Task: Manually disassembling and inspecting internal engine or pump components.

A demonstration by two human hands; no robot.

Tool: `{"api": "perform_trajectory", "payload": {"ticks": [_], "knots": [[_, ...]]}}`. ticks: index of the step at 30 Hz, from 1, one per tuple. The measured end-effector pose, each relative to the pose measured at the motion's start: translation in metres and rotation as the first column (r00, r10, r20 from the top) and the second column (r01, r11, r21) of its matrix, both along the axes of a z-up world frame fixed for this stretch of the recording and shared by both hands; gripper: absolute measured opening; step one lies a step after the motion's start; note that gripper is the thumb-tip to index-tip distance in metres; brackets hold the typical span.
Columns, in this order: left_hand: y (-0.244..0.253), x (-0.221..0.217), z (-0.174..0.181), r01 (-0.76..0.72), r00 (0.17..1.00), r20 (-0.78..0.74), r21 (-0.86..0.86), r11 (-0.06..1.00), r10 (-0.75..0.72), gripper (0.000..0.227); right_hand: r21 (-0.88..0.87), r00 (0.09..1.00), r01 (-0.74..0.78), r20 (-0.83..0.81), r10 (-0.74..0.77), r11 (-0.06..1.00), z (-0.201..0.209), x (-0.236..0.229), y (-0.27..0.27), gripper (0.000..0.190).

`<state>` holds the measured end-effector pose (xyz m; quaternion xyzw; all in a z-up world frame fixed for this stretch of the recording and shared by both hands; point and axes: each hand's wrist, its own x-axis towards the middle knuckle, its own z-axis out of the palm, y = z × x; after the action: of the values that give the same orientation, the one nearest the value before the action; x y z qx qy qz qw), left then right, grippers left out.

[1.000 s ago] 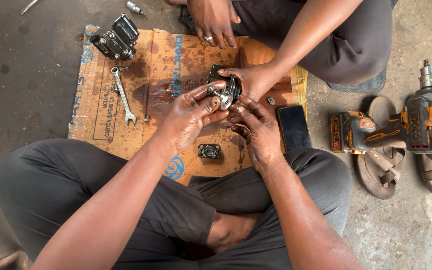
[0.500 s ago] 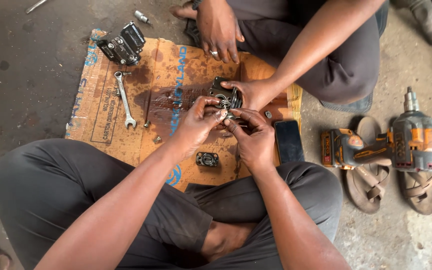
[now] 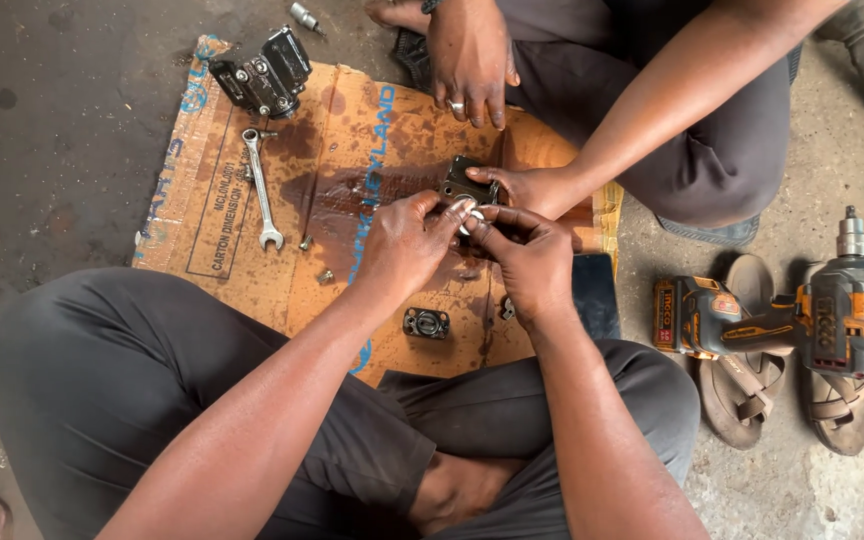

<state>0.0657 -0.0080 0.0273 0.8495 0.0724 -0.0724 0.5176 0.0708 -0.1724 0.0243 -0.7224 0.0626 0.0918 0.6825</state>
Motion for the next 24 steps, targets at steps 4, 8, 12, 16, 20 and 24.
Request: {"api": "perform_trajectory", "payload": {"ticks": [4, 8, 12, 16, 20, 24], "knots": [[0.004, 0.002, -0.008, -0.008, 0.996, 0.086, 0.006, 1.0, 0.008, 0.03, 0.035, 1.0, -0.019, 0.003, 0.019, 0.999, -0.003, 0.001, 0.004, 0.024], [0.002, 0.006, -0.008, -0.021, 0.994, 0.103, -0.003, 1.0, 0.021, 0.025, -0.136, 0.997, 0.047, 0.063, -0.039, 0.99, -0.006, 0.01, 0.008, 0.023], [0.001, 0.017, -0.014, -0.073, 0.994, -0.087, 0.0, 0.997, 0.073, 0.024, -0.155, 0.997, 0.075, 0.023, -0.073, 0.985, 0.005, 0.013, 0.013, 0.022], [0.005, 0.022, -0.031, -0.088, 0.996, -0.041, -0.181, 0.98, 0.082, 0.022, 0.059, 0.998, 0.061, -0.028, -0.06, 0.996, -0.027, 0.023, -0.005, 0.021], [0.005, 0.022, -0.02, -0.027, 1.0, -0.005, -0.207, 0.978, 0.027, 0.021, 0.156, 0.995, 0.078, -0.075, -0.067, 0.985, -0.02, 0.019, -0.009, 0.02], [0.002, 0.018, -0.003, -0.075, 0.992, -0.114, -0.14, 0.987, 0.059, 0.027, 0.16, 0.976, 0.195, -0.13, -0.175, 0.968, -0.023, 0.017, -0.018, 0.018]]}}
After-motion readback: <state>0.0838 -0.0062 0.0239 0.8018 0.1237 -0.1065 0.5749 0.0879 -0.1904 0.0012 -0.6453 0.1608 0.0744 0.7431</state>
